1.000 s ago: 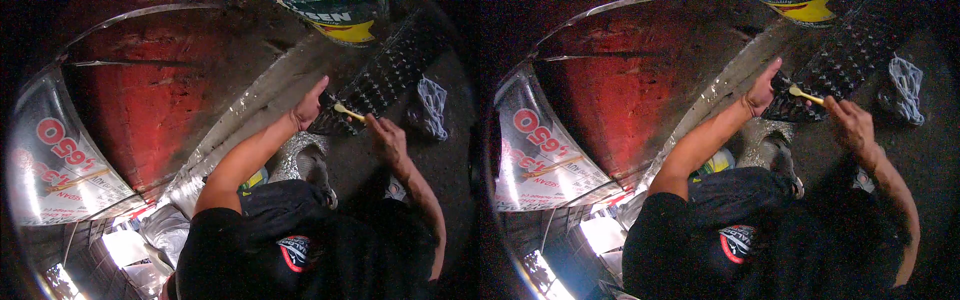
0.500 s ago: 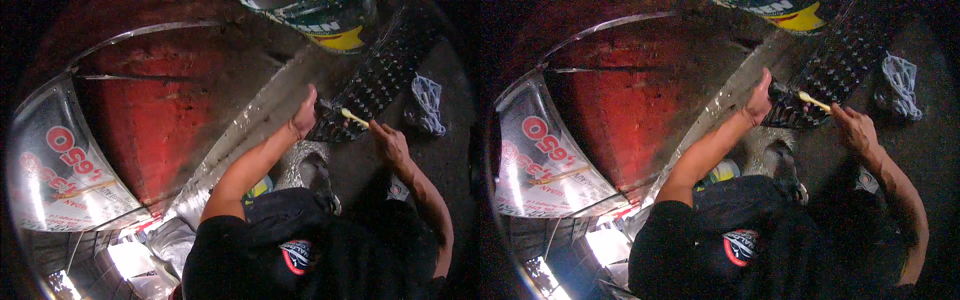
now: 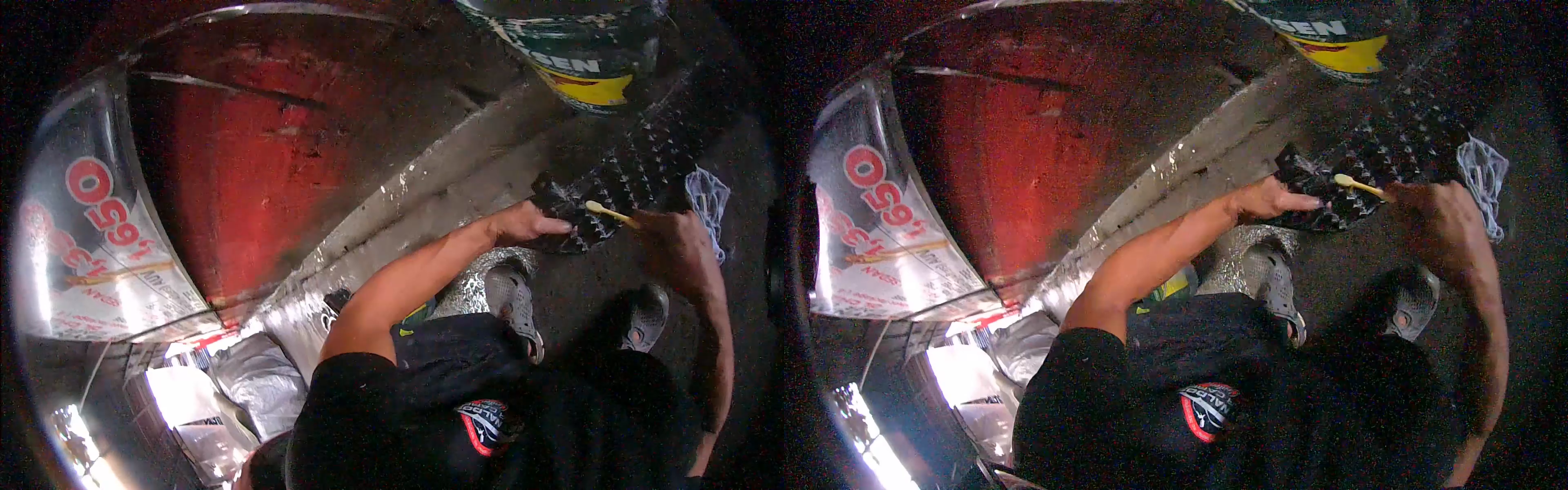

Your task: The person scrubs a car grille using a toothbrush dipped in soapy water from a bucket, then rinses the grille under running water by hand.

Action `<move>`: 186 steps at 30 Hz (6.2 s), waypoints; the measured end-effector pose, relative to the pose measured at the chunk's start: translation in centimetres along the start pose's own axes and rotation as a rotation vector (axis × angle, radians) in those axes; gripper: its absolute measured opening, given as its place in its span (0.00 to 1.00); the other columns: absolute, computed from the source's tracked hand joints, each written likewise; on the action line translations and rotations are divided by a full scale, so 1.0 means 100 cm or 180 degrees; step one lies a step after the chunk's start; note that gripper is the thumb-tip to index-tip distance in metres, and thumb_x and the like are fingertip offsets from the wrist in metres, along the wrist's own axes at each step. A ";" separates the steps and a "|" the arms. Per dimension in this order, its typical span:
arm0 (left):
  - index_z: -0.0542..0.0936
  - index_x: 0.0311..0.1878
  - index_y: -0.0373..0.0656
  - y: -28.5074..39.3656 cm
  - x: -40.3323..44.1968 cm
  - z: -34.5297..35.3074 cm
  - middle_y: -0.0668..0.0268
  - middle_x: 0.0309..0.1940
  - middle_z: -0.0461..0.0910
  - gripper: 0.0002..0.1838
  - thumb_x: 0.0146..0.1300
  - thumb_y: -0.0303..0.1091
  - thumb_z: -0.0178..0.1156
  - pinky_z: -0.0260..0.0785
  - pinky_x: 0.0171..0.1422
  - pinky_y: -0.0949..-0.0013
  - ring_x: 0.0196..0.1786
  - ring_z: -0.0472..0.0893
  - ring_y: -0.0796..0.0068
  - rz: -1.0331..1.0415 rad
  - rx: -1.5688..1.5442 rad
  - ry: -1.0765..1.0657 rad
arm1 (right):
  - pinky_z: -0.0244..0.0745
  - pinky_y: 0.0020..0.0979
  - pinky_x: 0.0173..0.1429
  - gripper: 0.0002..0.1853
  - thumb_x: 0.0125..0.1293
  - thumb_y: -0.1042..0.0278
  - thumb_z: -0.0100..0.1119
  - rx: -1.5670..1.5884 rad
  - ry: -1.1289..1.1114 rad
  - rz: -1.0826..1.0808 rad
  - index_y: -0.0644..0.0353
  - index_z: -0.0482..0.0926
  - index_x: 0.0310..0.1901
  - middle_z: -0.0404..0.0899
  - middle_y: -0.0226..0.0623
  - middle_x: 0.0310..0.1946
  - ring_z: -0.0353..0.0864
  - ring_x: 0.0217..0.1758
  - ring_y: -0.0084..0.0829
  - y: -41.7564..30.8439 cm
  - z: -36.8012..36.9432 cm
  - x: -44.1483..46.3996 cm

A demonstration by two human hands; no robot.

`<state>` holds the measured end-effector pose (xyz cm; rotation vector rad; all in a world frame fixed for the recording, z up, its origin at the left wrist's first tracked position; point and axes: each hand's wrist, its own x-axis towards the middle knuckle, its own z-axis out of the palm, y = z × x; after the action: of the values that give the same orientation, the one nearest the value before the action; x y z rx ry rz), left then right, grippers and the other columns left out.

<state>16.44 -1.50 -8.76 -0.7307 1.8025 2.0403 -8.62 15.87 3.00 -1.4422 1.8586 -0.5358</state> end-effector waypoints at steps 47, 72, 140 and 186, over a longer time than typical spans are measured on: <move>0.68 0.65 0.37 0.066 0.010 0.003 0.46 0.51 0.79 0.54 0.57 0.80 0.29 0.80 0.36 0.70 0.45 0.83 0.57 -0.1118 -0.2884 -0.0001 | 0.74 0.34 0.30 0.43 0.46 0.85 0.57 -0.0028 0.0273 -0.1281 0.38 0.69 0.67 0.71 0.37 0.25 0.74 0.24 0.37 0.041 0.111 -0.032; 0.63 0.69 0.43 0.064 0.007 0.004 0.50 0.56 0.76 0.49 0.61 0.76 0.28 0.76 0.57 0.53 0.53 0.80 0.59 -0.0834 -0.2441 -0.0647 | 0.72 0.30 0.26 0.34 0.53 0.80 0.56 -0.0598 0.1604 -0.0984 0.43 0.72 0.64 0.64 0.29 0.22 0.71 0.23 0.28 0.061 0.080 -0.004; 0.68 0.62 0.43 0.098 0.028 -0.014 0.48 0.45 0.80 0.41 0.64 0.72 0.36 0.80 0.47 0.51 0.46 0.83 0.55 -0.1110 -0.1636 -0.0280 | 0.68 0.30 0.27 0.34 0.53 0.77 0.58 -0.0666 0.0786 -0.1462 0.57 0.69 0.66 0.64 0.31 0.24 0.69 0.25 0.28 0.036 0.110 -0.041; 0.67 0.64 0.40 0.010 0.009 -0.084 0.62 0.54 0.77 0.35 0.67 0.61 0.50 0.76 0.54 0.55 0.47 0.81 0.59 -0.1308 -0.1303 -0.0270 | 0.76 0.28 0.42 0.18 0.65 0.72 0.59 0.0569 0.3398 0.0201 0.57 0.77 0.57 0.82 0.42 0.41 0.82 0.39 0.27 0.077 -0.076 -0.018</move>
<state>16.50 -9.98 -9.11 -1.0097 1.0801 2.1240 -19.17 19.05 3.15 -1.0131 2.5135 -1.6152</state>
